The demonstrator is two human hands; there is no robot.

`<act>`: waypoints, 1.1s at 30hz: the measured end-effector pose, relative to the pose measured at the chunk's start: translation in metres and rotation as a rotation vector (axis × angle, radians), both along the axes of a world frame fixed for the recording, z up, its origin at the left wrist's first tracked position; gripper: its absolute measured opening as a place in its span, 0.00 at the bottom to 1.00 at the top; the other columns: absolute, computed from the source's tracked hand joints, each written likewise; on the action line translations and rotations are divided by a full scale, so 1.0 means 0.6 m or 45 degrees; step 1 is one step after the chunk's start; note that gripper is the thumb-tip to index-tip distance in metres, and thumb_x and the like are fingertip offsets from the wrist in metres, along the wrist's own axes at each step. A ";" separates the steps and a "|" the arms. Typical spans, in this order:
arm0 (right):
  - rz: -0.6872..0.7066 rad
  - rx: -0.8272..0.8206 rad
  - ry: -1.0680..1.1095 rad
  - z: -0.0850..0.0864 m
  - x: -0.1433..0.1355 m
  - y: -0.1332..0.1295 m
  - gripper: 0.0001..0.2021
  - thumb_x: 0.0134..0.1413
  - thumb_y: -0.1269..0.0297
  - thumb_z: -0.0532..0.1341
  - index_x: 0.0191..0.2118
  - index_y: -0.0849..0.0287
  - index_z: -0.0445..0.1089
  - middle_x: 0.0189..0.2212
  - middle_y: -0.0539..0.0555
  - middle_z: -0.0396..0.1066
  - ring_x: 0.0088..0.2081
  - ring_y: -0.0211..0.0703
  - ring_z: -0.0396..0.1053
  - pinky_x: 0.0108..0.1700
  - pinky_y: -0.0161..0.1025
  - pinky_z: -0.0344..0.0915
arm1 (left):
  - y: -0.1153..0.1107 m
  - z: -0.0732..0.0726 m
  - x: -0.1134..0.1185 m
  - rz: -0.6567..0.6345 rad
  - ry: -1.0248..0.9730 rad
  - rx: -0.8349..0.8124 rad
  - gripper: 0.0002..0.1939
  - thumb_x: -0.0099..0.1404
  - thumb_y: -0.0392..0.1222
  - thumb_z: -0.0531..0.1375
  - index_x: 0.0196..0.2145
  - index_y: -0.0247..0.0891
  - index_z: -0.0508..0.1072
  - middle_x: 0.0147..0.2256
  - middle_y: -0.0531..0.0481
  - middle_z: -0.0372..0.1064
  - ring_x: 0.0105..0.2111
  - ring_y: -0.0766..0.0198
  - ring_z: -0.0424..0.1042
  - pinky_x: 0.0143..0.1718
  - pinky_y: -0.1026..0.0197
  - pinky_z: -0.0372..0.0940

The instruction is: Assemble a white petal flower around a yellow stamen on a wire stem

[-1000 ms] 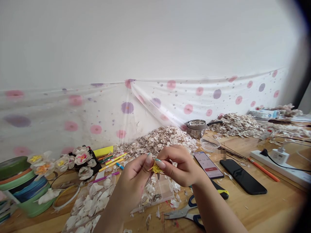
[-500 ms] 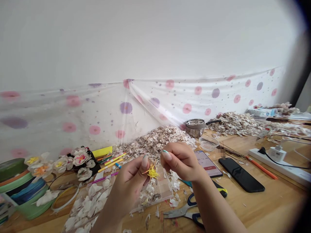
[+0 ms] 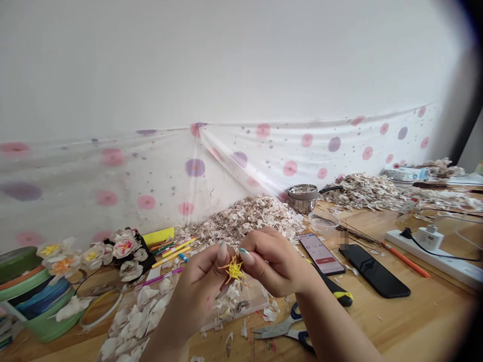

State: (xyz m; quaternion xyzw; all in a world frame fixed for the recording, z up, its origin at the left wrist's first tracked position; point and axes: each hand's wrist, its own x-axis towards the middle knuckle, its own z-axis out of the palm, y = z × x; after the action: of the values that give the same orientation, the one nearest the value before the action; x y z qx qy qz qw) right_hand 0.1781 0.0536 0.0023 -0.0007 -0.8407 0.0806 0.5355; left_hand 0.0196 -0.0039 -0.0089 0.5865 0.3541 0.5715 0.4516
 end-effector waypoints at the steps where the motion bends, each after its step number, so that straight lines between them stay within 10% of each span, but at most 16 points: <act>1: -0.043 0.014 -0.007 -0.001 0.000 -0.001 0.15 0.68 0.61 0.49 0.27 0.55 0.56 0.18 0.43 0.57 0.19 0.32 0.54 0.24 0.33 0.53 | 0.000 0.001 0.000 0.012 0.002 0.000 0.27 0.59 0.65 0.63 0.22 0.36 0.71 0.19 0.57 0.53 0.19 0.72 0.46 0.19 0.68 0.45; 33: 0.176 -0.111 0.193 -0.016 -0.014 0.014 0.11 0.69 0.60 0.51 0.33 0.56 0.60 0.19 0.44 0.59 0.19 0.32 0.57 0.23 0.33 0.55 | -0.001 0.005 0.001 0.205 -0.142 0.246 0.25 0.62 0.61 0.63 0.20 0.37 0.70 0.20 0.55 0.58 0.20 0.71 0.55 0.21 0.67 0.51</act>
State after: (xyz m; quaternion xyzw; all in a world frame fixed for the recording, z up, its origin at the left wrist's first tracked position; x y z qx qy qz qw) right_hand 0.1700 0.0622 -0.0074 0.0402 -0.7914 0.1537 0.5903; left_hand 0.0200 -0.0042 -0.0057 0.5642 0.3177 0.6692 0.3647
